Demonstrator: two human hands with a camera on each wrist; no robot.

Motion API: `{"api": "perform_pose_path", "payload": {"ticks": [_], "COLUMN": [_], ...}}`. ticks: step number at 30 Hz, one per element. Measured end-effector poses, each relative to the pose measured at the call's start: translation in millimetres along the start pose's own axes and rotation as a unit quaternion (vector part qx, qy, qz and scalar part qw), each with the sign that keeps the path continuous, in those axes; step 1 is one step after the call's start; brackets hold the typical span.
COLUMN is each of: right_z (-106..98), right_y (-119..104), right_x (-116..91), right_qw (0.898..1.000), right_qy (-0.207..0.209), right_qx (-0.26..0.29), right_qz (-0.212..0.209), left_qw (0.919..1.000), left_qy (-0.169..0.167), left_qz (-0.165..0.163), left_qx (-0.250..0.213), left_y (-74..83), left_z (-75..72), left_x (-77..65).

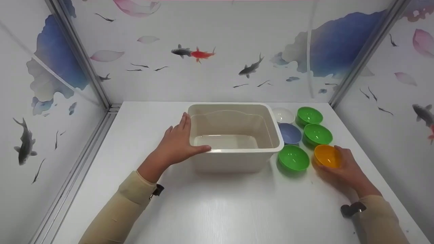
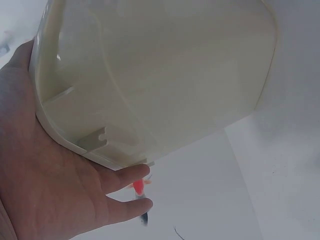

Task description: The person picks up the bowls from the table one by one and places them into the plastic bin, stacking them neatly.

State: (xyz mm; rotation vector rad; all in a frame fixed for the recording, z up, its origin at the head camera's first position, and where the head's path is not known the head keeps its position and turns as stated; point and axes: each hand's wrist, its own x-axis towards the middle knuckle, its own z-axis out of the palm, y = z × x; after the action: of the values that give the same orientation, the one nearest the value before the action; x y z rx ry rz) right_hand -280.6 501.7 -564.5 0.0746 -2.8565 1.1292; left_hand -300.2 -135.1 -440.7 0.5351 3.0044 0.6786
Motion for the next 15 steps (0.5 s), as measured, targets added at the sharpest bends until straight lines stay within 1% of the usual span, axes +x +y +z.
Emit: {"api": "perform_pose_path", "payload": {"ticks": [2, 8, 15], "right_z": [-0.2, -2.9, -8.0], "right_y": [0.2, 0.0, -2.3], "right_x": [0.8, -1.3, -3.2], "right_qw": [1.0, 1.0, 0.999], "right_qy": [0.0, -0.006, 0.006], "right_qx": [0.001, 0.009, 0.028], "right_qz": [0.001, 0.019, 0.022], "left_qw": [1.0, 0.9999, 0.9999], "left_qy": [0.002, 0.002, -0.002], "left_qz": [0.001, -0.006, -0.008], "left_qx": [-0.004, -0.011, -0.006], "left_y": [0.3, 1.1, 0.9], "left_z": [-0.5, -0.9, -0.2], "left_x": [0.0, 0.5, 0.3]}}
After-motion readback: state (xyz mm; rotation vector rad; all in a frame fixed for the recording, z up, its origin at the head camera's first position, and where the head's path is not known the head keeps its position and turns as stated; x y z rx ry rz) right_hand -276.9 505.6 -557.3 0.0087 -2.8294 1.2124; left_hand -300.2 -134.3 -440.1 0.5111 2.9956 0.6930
